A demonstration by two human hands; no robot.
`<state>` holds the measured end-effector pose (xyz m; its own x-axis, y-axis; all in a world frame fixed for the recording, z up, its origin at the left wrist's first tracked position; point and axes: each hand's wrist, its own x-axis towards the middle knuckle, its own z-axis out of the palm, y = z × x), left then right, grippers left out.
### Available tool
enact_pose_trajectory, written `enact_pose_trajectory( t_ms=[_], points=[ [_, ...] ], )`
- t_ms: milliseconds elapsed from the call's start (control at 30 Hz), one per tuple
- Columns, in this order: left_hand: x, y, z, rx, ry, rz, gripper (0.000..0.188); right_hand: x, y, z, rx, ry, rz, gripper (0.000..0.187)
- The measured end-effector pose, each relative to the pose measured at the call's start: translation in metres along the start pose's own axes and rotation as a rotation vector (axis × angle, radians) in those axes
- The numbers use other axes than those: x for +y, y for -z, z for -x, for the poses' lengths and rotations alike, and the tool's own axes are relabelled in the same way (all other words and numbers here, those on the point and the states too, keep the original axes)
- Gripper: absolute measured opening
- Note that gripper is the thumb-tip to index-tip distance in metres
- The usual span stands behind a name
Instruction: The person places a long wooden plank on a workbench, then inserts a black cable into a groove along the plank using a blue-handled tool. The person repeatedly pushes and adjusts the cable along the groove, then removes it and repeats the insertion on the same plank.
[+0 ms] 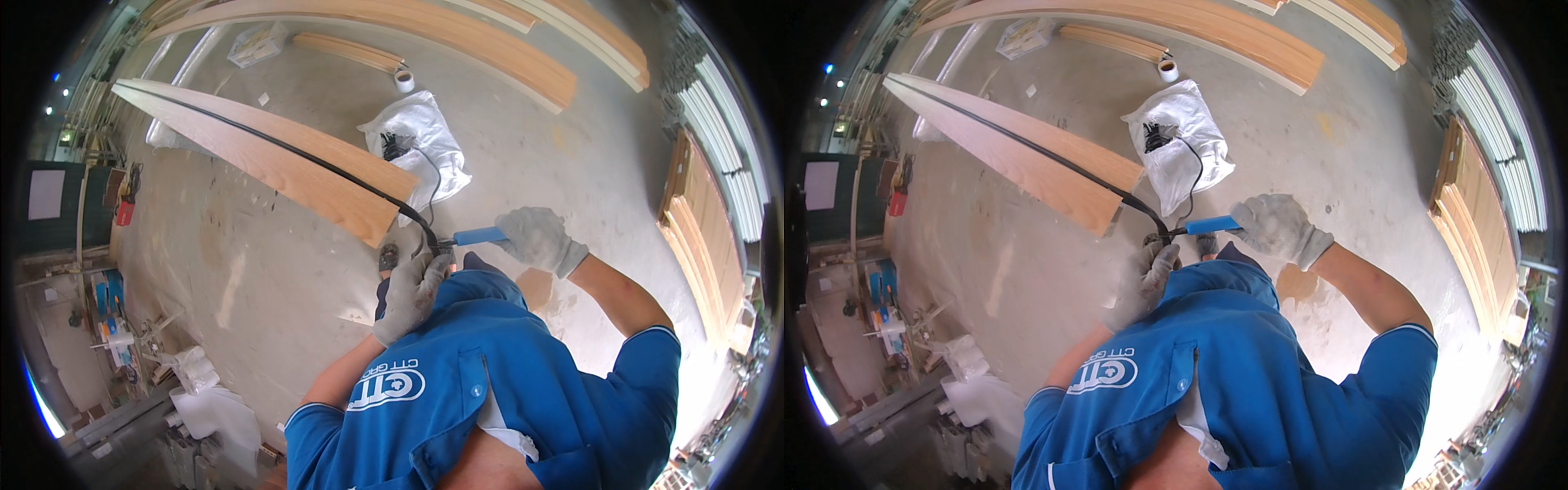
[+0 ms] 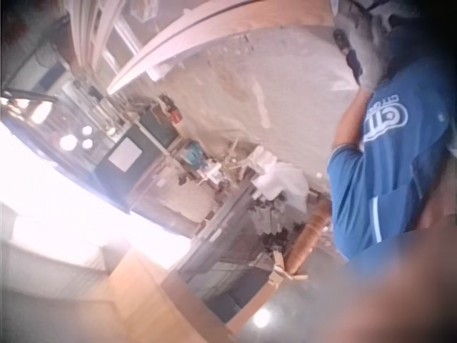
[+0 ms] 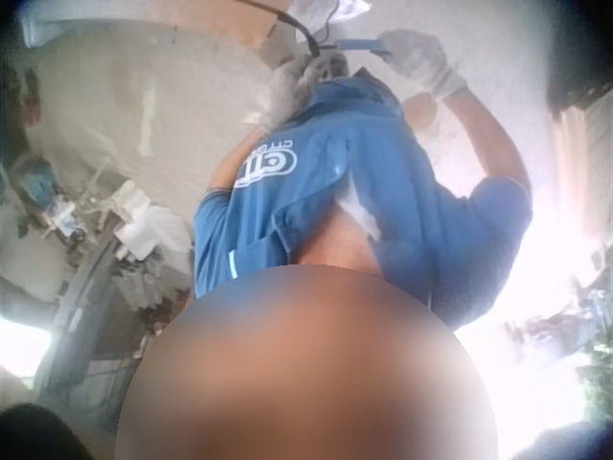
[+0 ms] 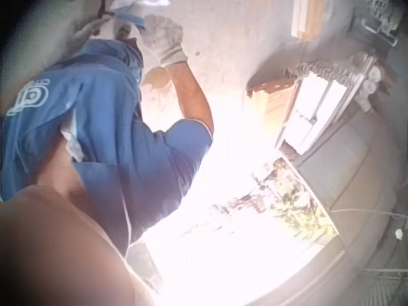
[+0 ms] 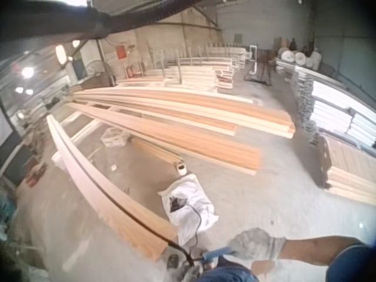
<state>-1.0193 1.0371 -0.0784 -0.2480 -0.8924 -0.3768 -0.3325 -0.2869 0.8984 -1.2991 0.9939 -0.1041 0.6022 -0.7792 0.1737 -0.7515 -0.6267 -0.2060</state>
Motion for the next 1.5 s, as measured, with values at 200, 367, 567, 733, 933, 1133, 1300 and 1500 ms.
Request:
enact_pose_trajectory(
  t_ms=[200,367,567,733,933,1133,1300,1500],
  points=[
    [-0.016,-0.013,-0.002,0.049,0.036,0.257,0.039,-0.01,-0.014,0.007,-0.17,-0.083,-0.115,0.023],
    [0.016,0.001,0.022,-0.086,-0.066,0.176,0.038,0.045,-0.067,0.031,0.012,-0.122,-0.27,0.019],
    [0.074,0.032,0.008,-0.183,-0.107,0.337,0.035,0.129,-0.034,0.081,-0.413,-0.771,-0.064,0.04],
    [0.149,0.038,-0.029,-0.305,-0.5,0.477,0.033,0.094,-0.009,0.035,0.03,-0.796,-0.363,0.04],
    [0.261,0.05,-0.076,-0.289,-0.908,0.071,0.021,0.046,0.009,0.002,0.387,-0.935,-0.91,0.026],
    [0.302,0.054,-0.092,-0.361,-0.809,0.573,0.026,0.018,0.032,-0.044,0.716,-0.683,-1.178,0.031],
    [0.299,0.097,-0.107,-0.312,-0.928,0.836,0.024,-0.007,0.049,-0.136,0.542,-0.341,-1.389,0.041],
    [0.277,0.251,-0.093,-0.218,-1.015,1.079,0.026,-0.039,0.038,-0.259,0.063,-0.313,-1.203,0.032]
  ],
)
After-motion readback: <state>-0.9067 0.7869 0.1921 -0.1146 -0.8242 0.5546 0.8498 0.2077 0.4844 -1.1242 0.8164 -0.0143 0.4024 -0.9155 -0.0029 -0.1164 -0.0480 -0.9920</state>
